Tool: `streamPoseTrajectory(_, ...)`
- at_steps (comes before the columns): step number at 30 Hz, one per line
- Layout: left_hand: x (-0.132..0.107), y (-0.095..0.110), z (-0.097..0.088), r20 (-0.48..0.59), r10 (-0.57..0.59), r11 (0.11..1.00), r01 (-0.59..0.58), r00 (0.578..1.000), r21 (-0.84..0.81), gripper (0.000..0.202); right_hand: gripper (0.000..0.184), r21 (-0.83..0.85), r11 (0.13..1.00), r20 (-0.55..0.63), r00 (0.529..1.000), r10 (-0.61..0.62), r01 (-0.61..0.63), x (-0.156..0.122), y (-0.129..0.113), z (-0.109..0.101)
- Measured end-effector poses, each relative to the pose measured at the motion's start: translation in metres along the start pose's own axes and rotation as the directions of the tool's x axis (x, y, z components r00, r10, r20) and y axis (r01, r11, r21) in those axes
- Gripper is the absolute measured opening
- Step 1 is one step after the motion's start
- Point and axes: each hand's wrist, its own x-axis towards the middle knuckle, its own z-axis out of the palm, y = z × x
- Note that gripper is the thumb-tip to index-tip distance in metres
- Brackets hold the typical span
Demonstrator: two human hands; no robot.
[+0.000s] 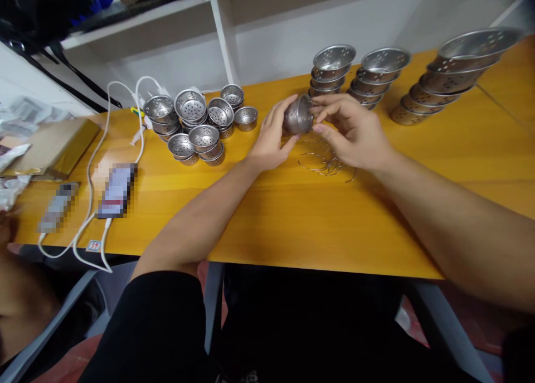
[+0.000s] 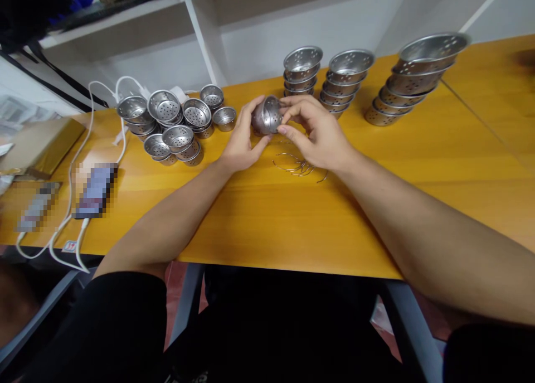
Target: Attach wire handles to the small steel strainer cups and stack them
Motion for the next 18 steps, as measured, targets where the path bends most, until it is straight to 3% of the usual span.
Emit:
streamPoseTrajectory(4,0.003,-0.007,-0.002,-0.074,-0.019,1.000,0.020,0.997,0.008,0.091,0.057,-0.099,0.995,0.007,1.000,-0.027,0.027,-0.002,0.001,-0.002)
streamPoseTrajectory(11,0.004,-0.037,0.007,-0.221,-0.128,0.990,0.110,0.967,-0.091,0.108,0.034,-0.092,0.994,0.079,0.995,-0.055,0.062,-0.003,-0.001,-0.006)
streamPoseTrajectory(14,0.005,-0.036,0.008,-0.243,-0.159,0.984,0.135,0.957,-0.114,0.110,0.034,-0.086,0.992,0.099,0.992,-0.083,0.091,-0.003,0.002,-0.008)
streamPoseTrajectory(18,0.006,-0.027,0.005,-0.218,-0.221,0.969,0.189,0.951,-0.157,0.104,0.043,-0.115,0.993,0.200,0.980,0.007,0.016,-0.003,0.018,-0.009)
